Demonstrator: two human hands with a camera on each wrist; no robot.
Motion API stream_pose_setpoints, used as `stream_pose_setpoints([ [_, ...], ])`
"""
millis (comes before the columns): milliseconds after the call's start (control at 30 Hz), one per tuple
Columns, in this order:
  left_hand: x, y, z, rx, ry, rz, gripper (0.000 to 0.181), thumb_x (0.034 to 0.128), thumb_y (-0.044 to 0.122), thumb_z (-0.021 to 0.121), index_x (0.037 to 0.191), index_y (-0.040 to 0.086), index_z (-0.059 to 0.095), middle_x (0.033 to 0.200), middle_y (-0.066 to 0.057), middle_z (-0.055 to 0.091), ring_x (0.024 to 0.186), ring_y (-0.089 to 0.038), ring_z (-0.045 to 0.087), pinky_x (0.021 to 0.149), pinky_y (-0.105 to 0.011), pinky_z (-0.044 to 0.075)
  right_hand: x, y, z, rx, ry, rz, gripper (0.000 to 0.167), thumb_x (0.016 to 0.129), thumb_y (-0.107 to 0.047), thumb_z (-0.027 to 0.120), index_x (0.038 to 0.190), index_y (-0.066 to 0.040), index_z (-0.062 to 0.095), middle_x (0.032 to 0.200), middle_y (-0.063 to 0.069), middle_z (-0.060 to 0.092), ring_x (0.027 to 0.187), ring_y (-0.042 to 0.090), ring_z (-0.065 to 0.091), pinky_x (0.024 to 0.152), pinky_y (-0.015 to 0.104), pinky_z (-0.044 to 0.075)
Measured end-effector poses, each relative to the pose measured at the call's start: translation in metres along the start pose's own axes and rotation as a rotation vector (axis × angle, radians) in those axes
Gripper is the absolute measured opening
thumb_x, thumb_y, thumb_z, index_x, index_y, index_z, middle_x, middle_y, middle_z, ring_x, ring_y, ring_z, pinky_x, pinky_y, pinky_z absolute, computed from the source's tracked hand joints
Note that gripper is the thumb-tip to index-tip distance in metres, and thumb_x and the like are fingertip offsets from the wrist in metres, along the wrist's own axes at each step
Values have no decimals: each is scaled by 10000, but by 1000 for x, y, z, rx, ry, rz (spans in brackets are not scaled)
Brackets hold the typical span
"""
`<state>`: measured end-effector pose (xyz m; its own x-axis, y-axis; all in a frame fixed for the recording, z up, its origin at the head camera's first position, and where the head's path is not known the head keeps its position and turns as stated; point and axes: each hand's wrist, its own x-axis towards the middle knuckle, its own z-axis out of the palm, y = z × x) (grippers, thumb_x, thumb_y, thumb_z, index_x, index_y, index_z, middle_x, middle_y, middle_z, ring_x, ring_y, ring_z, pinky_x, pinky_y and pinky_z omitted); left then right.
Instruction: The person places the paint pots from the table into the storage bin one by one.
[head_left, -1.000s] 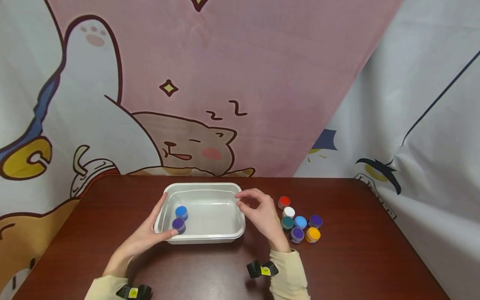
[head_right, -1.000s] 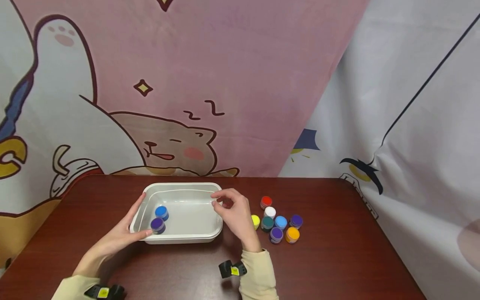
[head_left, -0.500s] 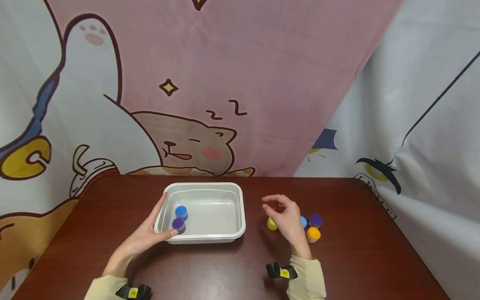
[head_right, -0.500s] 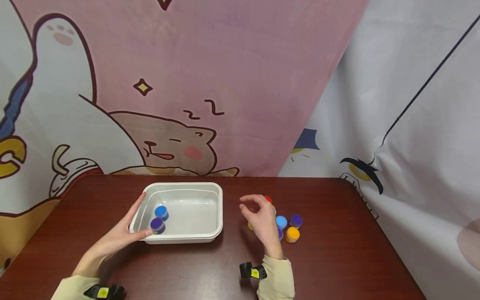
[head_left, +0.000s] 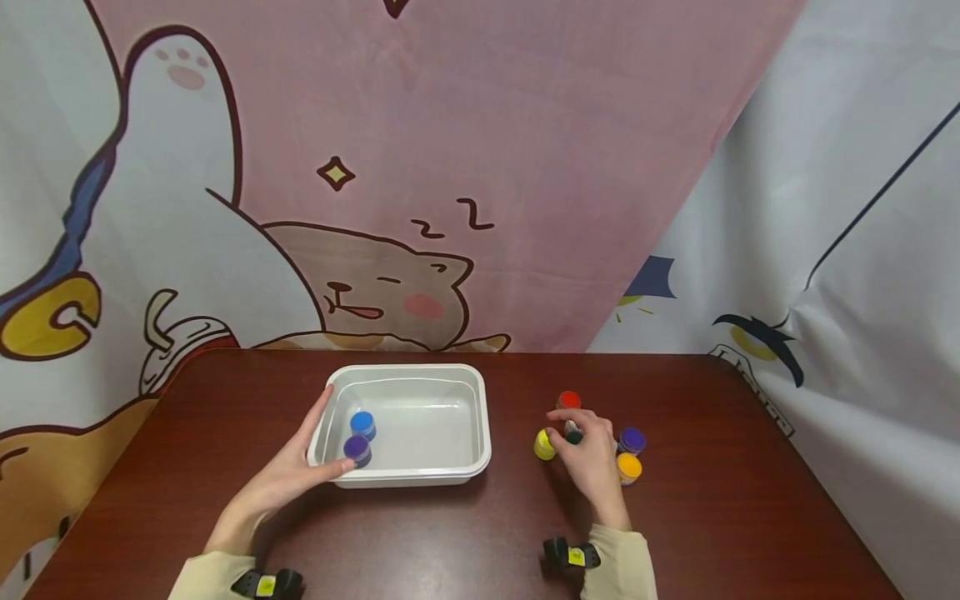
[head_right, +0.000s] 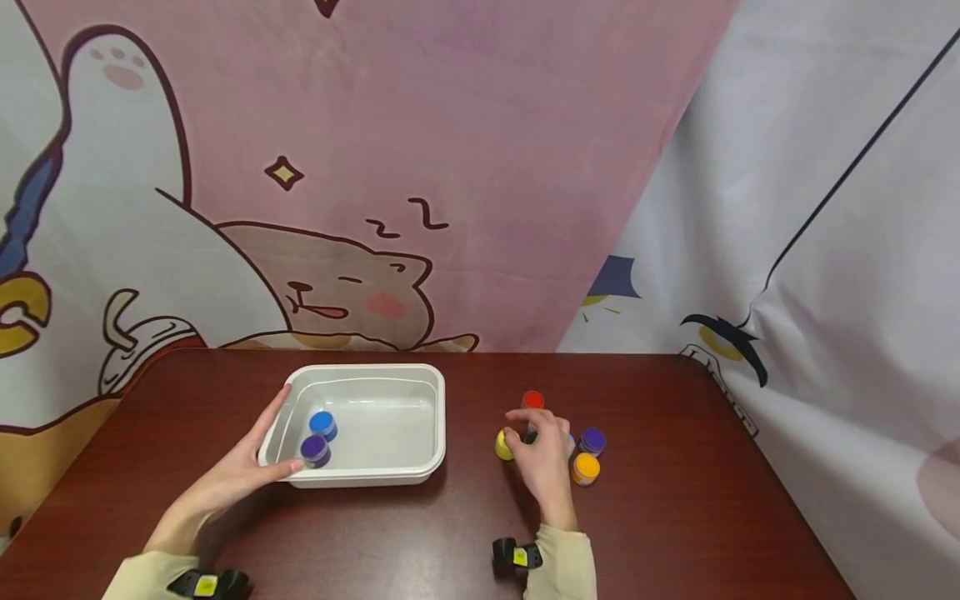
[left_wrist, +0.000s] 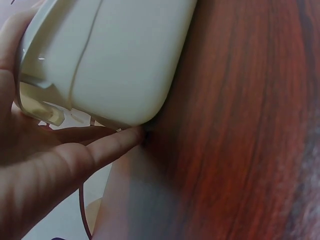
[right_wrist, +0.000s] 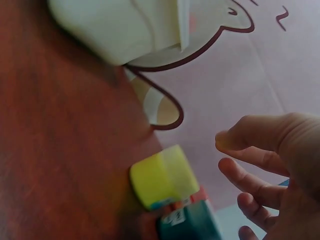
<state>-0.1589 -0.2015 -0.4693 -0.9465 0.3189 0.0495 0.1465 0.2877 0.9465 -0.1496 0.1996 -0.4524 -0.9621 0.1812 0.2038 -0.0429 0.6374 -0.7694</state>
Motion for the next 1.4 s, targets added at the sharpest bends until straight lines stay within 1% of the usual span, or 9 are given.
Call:
stream_pose_setpoints([
  [100,-1,1,0,10,3,-12,1039,806,156,763,1564,237,58,1589,-191,-13,1401,-493,-23,964,-789,42,-3,6,3,-36,5,-4,192,825,-78,744,1015,-52,727,1156,170,620,1104,366,413,917,586,228],
  [167,-1,1,0,10,4,-15,1040,806,156,763,1564,245,57,1590,-189,-15,1401,-492,-24,963,-790,42,-5,10,4,-59,4,-10,190,822,-88,751,1008,-55,731,1166,168,609,1105,371,404,897,589,229],
  [333,-1,1,-1,5,2,-19,1039,810,152,761,1564,254,54,1591,-183,-16,1401,-493,-24,958,-794,45,-6,16,7,-82,-7,-40,229,814,-119,776,1026,-43,731,1195,171,567,1131,387,363,892,584,207],
  [600,-1,1,-1,3,0,-16,1038,809,148,761,1564,242,55,1590,-188,-16,1400,-495,-25,958,-793,43,-7,17,7,-126,-43,-52,351,786,-162,807,1088,-16,706,1230,186,531,1180,413,327,890,586,189],
  [833,-1,2,-1,26,3,-21,1039,808,160,760,1564,247,53,1589,-191,-10,1399,-498,-12,959,-793,57,-7,16,8,-165,-44,-54,342,760,-129,820,1066,-19,712,1212,181,542,1162,418,353,896,593,203],
  [1133,0,1,0,9,-5,-22,1038,811,149,758,1564,247,51,1588,-193,-14,1398,-499,-20,955,-796,46,-7,19,5,-145,-48,-44,305,754,-116,821,1023,-25,710,1190,196,565,1167,417,364,923,602,191],
  [1267,0,1,0,1,-5,-24,1038,810,142,758,1564,249,52,1588,-192,-16,1398,-499,-28,954,-797,39,-6,17,3,-135,-44,-41,310,748,-109,823,1025,-27,710,1163,199,593,1147,417,398,914,595,203],
  [1400,0,1,0,12,-4,-25,1040,808,157,760,1564,244,52,1587,-195,-12,1398,-499,-22,955,-796,44,-4,15,1,-127,-44,-38,323,755,-102,817,1046,-22,703,1135,179,632,1118,391,453,922,575,222],
])
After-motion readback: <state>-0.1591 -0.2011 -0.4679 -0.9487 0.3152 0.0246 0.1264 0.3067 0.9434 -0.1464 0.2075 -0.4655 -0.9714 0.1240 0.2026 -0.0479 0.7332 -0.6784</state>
